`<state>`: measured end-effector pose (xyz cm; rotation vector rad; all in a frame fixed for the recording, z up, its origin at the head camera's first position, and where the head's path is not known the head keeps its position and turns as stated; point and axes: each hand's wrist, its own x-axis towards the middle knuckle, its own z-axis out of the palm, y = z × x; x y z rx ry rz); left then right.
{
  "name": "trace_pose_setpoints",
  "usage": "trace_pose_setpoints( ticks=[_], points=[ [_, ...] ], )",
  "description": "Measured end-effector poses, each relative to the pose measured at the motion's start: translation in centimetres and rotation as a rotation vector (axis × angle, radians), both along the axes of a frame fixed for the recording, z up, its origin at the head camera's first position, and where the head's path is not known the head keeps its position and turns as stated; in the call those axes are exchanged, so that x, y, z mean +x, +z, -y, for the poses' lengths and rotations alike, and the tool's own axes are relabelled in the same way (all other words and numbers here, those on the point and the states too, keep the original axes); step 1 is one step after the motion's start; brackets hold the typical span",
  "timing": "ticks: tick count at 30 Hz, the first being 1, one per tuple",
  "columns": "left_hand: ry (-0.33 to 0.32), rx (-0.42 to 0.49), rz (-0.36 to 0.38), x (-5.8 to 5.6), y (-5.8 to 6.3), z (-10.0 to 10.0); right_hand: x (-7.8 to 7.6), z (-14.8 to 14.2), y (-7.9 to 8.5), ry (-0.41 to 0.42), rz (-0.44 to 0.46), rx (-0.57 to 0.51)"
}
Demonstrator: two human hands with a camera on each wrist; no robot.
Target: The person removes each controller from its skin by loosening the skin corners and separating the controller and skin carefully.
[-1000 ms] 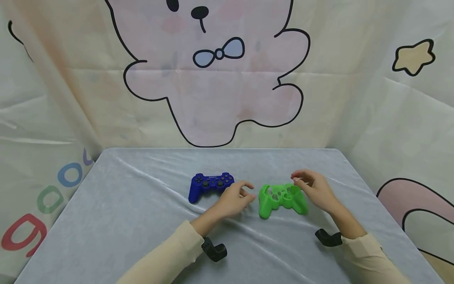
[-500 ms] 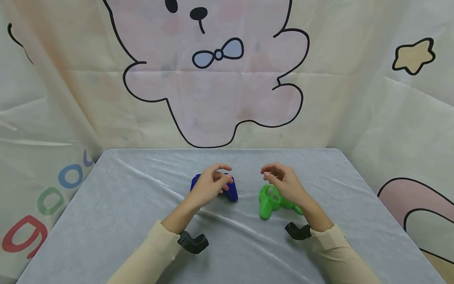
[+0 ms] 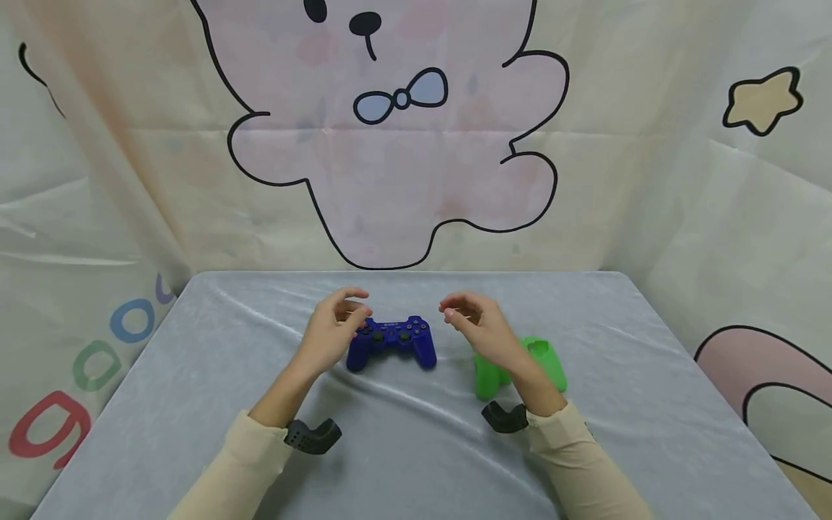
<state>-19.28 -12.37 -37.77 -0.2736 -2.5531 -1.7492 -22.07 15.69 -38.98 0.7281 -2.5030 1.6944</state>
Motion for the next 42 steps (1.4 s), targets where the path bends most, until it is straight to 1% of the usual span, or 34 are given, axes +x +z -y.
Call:
trace_pose_setpoints(
  ticks=[4, 6, 8, 11, 15, 19, 22, 25, 28, 32, 36, 38, 42],
  points=[
    [0.055, -0.055, 0.003, 0.0, -0.9, 0.8, 0.0, 0.8, -0.6, -0.017, 0.002, 0.049],
    [0.065, -0.076, 0.001, -0.1, -1.2, 1.1, 0.0, 1.1, -0.9, -0.022, 0.0, 0.08],
    [0.069, -0.083, -0.003, -0.2, -1.4, 1.3, 0.0, 1.4, -1.2, -0.011, 0.001, 0.104],
    [0.053, -0.108, -0.004, -0.4, -1.8, 1.6, 0.0, 1.6, -1.8, 0.012, 0.028, 0.146],
    [0.004, -0.155, 0.019, -0.5, -2.3, 2.1, 0.1, 1.9, -2.3, 0.045, 0.082, 0.187],
    [-0.034, -0.208, 0.032, -0.6, -3.0, 2.4, 0.4, 2.2, -2.7, 0.089, 0.131, 0.185],
    [-0.059, -0.243, 0.057, -0.7, -3.5, 2.5, 0.6, 2.4, -2.9, 0.114, 0.175, 0.183],
    [-0.087, -0.248, 0.097, -0.8, -3.9, 2.6, 0.6, 2.5, -3.2, 0.124, 0.194, 0.206],
    [-0.121, -0.238, 0.114, -0.9, -4.3, 2.7, 0.5, 2.6, -3.5, 0.124, 0.21, 0.219],
    [-0.141, -0.22, 0.137, -1.0, -4.5, 2.9, 0.3, 2.8, -4.1, 0.116, 0.227, 0.231],
    [-0.14, -0.218, 0.159, -1.2, -4.7, 2.9, 0.3, 3.0, -4.5, 0.094, 0.246, 0.24],
    [-0.141, -0.224, 0.168, -1.3, -4.8, 2.9, 0.2, 3.1, -4.6, 0.079, 0.239, 0.246],
    [-0.127, -0.245, 0.156, -1.4, -5.3, 2.8, 0.2, 3.4, -4.7, 0.043, 0.23, 0.26]
  ],
)
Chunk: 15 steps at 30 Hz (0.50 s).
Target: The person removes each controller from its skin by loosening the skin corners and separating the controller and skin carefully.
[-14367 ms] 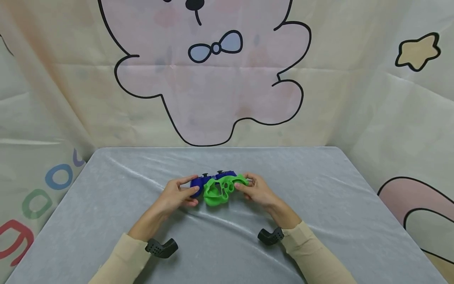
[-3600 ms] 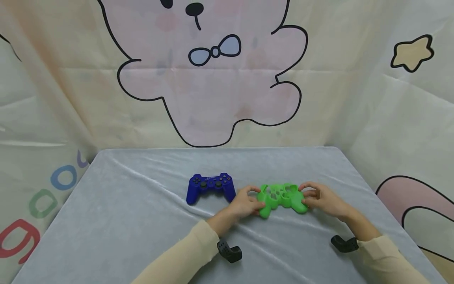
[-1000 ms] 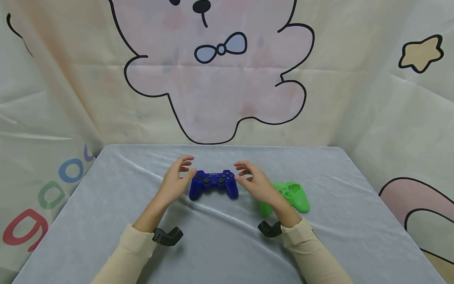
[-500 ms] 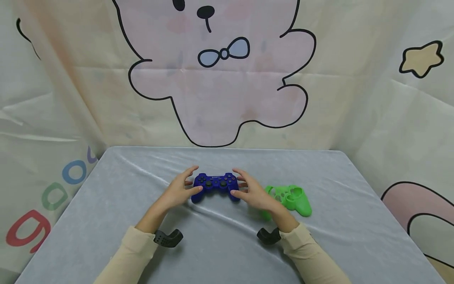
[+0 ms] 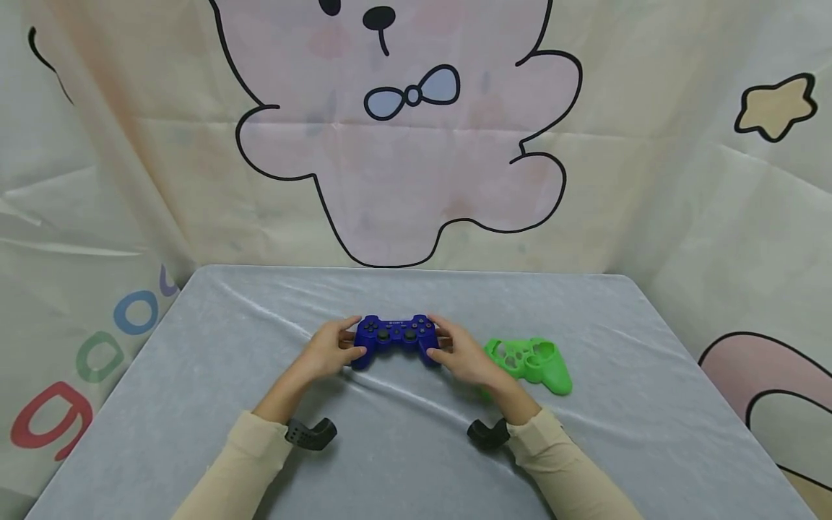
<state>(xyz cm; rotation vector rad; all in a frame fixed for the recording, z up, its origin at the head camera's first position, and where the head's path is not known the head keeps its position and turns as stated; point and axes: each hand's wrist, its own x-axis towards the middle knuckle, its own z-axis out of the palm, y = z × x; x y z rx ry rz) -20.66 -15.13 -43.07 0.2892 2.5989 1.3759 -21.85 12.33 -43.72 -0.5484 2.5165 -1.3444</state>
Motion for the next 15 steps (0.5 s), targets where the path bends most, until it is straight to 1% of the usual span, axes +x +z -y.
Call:
trace_pose_setpoints(
  ticks=[4, 7, 12, 15],
  points=[
    [0.024, -0.021, -0.019, -0.1, -0.3, -0.1, -0.1, 0.1, -0.2, -0.032, -0.003, 0.003],
    [0.034, -0.005, -0.01, -0.1, -0.3, -0.2, -0.4, -0.1, 0.0, -0.025, -0.011, -0.01],
    [0.033, 0.077, 0.04, 0.1, 0.6, -0.4, -0.6, -1.1, 1.4, -0.001, 0.02, -0.016],
    [0.039, 0.094, 0.068, 0.3, 1.1, -0.6, -0.5, -1.6, 2.3, -0.005, 0.044, 0.007]
  ],
)
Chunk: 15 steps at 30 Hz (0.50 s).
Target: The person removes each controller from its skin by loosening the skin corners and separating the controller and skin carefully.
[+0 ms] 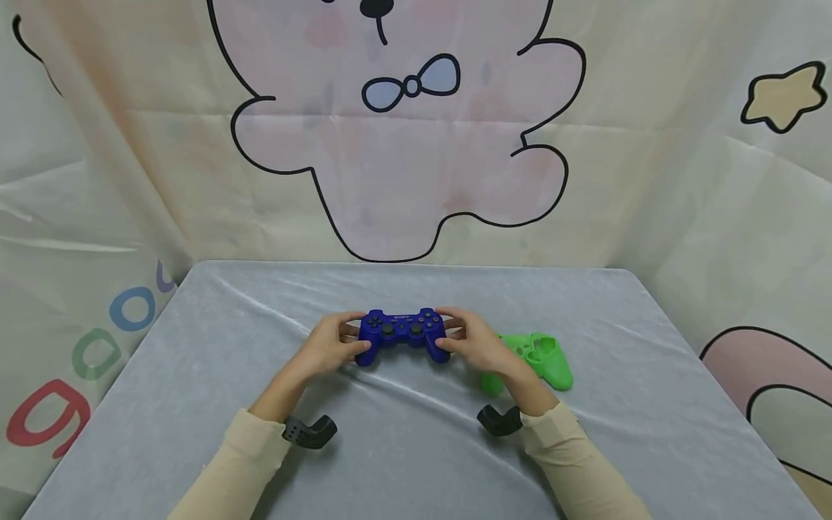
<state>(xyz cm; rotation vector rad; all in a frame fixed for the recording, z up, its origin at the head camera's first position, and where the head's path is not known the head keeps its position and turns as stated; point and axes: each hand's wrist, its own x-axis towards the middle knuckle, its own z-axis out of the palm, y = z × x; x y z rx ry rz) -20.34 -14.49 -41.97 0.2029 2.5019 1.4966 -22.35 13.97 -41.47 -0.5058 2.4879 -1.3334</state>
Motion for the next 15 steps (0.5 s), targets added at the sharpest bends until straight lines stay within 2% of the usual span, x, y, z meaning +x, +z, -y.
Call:
trace_pose_setpoints(
  ticks=[3, 9, 15],
  points=[
    [-0.001, 0.005, 0.02, 0.3, 0.4, -0.1, 0.2, -0.4, 0.6, 0.006, 0.029, 0.007],
    [-0.024, 0.017, 0.063, 0.6, 0.7, -0.2, 0.3, -1.0, 1.0, 0.017, 0.123, -0.053],
    [-0.051, 0.024, 0.11, 0.6, 0.6, -0.5, 0.3, -1.5, 1.3, 0.061, 0.146, -0.031]
  ],
)
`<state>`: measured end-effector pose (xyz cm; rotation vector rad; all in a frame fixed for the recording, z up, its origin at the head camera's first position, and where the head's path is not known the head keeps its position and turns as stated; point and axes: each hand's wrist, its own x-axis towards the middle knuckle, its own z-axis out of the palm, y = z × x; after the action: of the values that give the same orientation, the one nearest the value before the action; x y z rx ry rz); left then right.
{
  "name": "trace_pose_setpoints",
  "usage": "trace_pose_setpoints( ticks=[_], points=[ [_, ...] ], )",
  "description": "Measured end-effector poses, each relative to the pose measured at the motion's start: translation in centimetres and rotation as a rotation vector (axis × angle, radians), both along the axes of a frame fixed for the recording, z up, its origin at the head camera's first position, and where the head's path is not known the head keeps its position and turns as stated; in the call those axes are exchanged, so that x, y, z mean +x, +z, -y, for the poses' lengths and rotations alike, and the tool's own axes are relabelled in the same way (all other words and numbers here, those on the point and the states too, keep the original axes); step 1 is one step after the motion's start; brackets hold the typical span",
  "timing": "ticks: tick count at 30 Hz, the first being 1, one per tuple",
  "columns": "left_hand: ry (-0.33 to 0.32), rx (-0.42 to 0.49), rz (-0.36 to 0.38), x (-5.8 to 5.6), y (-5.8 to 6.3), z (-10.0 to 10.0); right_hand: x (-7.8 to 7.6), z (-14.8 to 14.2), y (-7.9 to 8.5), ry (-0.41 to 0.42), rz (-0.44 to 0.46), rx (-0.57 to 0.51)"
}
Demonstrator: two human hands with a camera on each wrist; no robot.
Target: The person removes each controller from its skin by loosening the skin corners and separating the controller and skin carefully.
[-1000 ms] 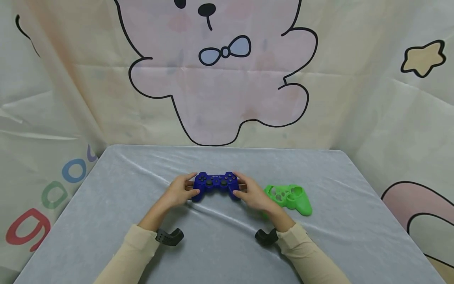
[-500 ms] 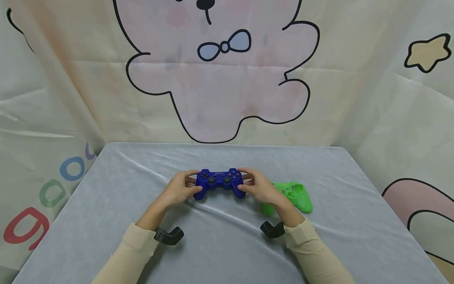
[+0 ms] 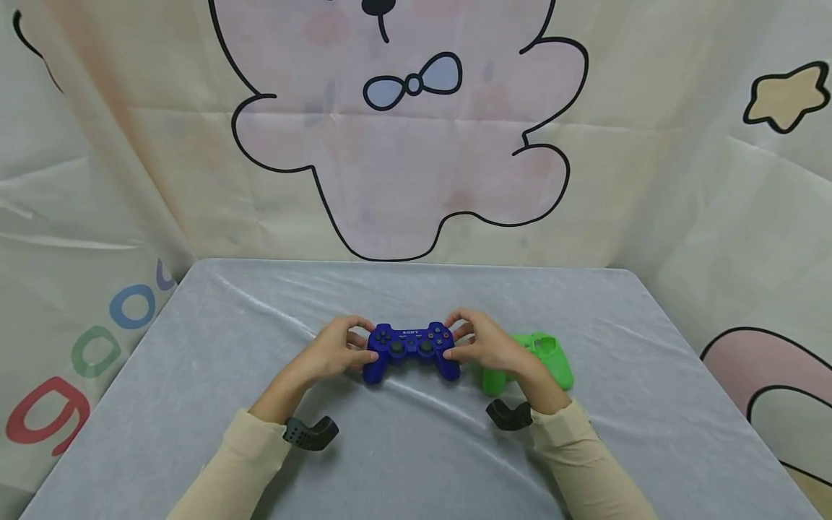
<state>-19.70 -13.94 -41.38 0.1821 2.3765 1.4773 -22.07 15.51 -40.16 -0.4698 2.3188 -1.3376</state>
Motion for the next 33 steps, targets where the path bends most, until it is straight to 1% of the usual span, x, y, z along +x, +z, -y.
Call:
trace_pose_setpoints(
  ticks=[3, 5, 10, 18, 26, 33],
  points=[
    [-0.043, -0.002, 0.007, 0.1, 0.0, -0.1, 0.0, -0.2, 0.1, 0.026, 0.005, 0.026],
    [-0.058, -0.01, 0.01, 0.2, -0.1, -0.2, 0.1, -0.3, 0.1, 0.035, 0.01, 0.048],
    [-0.057, -0.026, 0.008, 0.2, -0.3, -0.3, 0.0, -0.3, -0.1, 0.038, 0.014, 0.081],
    [-0.046, -0.053, 0.002, 0.1, -0.9, -0.1, -0.1, -0.2, -0.4, 0.055, 0.011, 0.098],
    [-0.076, -0.044, -0.009, 0.0, -1.1, 0.0, 0.0, -0.5, -0.4, 0.072, 0.016, 0.099],
    [-0.097, -0.04, -0.032, 0.1, -1.0, 0.1, -0.1, -0.6, -0.5, 0.086, -0.02, 0.121]
  ],
)
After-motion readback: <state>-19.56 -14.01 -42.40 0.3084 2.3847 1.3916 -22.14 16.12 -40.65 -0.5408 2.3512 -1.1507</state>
